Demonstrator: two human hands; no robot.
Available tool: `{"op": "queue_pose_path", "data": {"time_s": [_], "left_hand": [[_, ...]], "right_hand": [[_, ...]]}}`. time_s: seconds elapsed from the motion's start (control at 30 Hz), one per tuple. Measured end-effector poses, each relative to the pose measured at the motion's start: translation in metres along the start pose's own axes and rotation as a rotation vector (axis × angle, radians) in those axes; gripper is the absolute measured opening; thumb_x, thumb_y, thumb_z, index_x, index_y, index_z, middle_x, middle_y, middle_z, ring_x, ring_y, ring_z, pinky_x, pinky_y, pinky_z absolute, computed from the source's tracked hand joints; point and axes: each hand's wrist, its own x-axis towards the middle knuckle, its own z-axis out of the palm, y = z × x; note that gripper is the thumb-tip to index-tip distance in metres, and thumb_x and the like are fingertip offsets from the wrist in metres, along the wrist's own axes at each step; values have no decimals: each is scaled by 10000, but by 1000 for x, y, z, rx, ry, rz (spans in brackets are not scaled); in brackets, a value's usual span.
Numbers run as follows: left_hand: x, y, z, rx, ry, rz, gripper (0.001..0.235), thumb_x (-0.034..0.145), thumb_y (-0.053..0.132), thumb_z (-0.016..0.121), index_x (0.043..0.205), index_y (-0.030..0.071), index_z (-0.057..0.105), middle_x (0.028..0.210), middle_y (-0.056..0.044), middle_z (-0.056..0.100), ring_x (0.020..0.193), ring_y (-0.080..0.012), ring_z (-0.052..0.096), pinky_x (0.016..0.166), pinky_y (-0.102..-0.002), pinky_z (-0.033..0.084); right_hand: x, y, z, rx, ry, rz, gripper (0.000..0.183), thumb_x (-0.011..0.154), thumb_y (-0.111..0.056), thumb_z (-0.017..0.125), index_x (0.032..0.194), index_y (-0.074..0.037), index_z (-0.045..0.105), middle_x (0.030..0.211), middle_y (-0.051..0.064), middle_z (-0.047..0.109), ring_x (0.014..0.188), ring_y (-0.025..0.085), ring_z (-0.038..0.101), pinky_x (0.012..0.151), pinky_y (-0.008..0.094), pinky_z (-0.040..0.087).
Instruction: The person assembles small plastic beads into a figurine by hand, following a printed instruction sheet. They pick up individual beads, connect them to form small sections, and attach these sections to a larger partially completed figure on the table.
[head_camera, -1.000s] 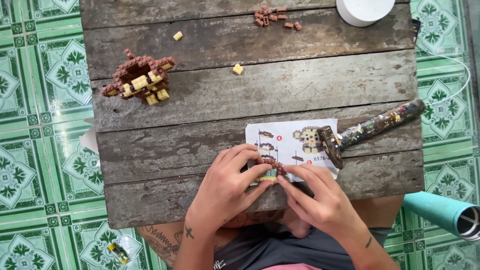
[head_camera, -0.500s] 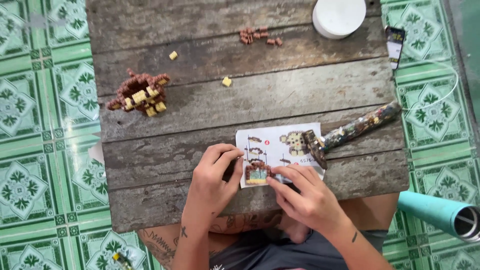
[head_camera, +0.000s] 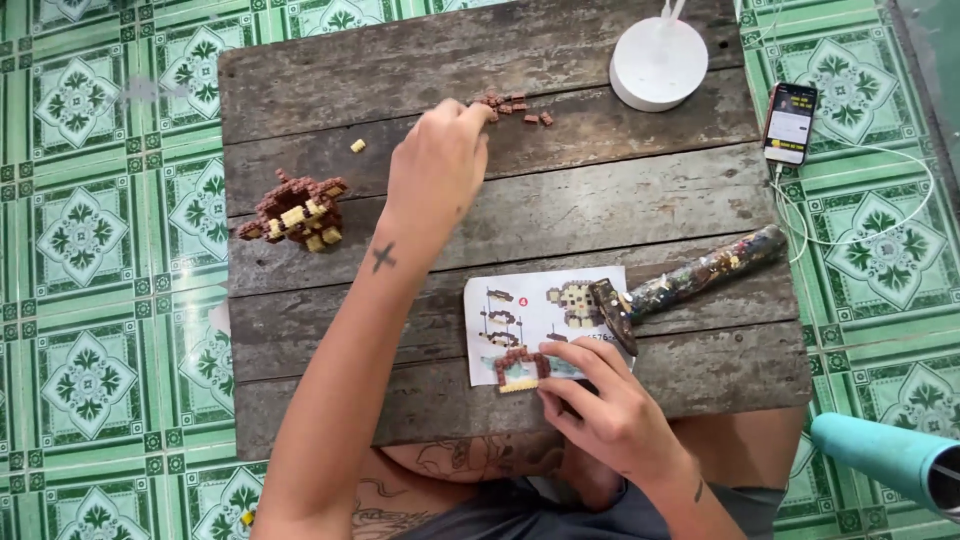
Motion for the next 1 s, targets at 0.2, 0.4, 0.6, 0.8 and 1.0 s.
{"op": "queue_pose_path", "data": {"time_s": [0.2, 0.4, 0.6, 0.8, 1.0], "left_hand": [[18, -16, 35, 237, 32, 36, 195, 1096, 167, 827, 1031, 15, 724, 883, -126, 661, 807, -327, 702, 526, -442, 650], [13, -33, 34, 68, 92, 81, 191, 1113, 102, 749, 974, 17, 649, 883, -129, 653, 824, -336, 676, 548, -459, 598], [-46, 4, -21, -175, 32, 206, 177, 1037, -60, 747, 1204, -5, 727, 1082, -148, 751, 933, -232, 742, 847, -321, 676], [-156, 43, -68, -467, -94, 52, 149, 1015, 13, 756, 1160, 19, 788, 1101, -124, 812, 887, -195, 784, 800, -265, 679], [-214, 50, -56, -522, -54, -30, 230, 1059, 118, 761, 1266, 19, 776, 1143, -111, 826, 1101, -266, 737, 955, -394, 606]], "right_hand": [[7, -2, -5, -7, 26, -8, 73, 1048, -69, 744, 1079, -3, 752, 1312, 187, 721, 1152, 392, 687, 990, 481, 621], [12, -4, -6, 5, 14, 8, 90, 1051, -89, 766, 1070, -1, 756, 1288, 180, 731, 1134, 371, 694, 983, 478, 617], [12, -3, -3, -5, 36, 3, 78, 1041, -78, 777, 1064, -8, 751, 1243, 163, 742, 1109, 365, 698, 987, 461, 624], [12, -4, -1, -32, 1, 26, 116, 1041, -91, 781, 1136, -26, 790, 1232, 147, 725, 1118, 357, 701, 1004, 478, 589], [13, -6, 1, -25, -13, 59, 101, 1026, -79, 795, 1114, -32, 782, 1193, 139, 735, 1128, 354, 705, 1041, 486, 588]]}}
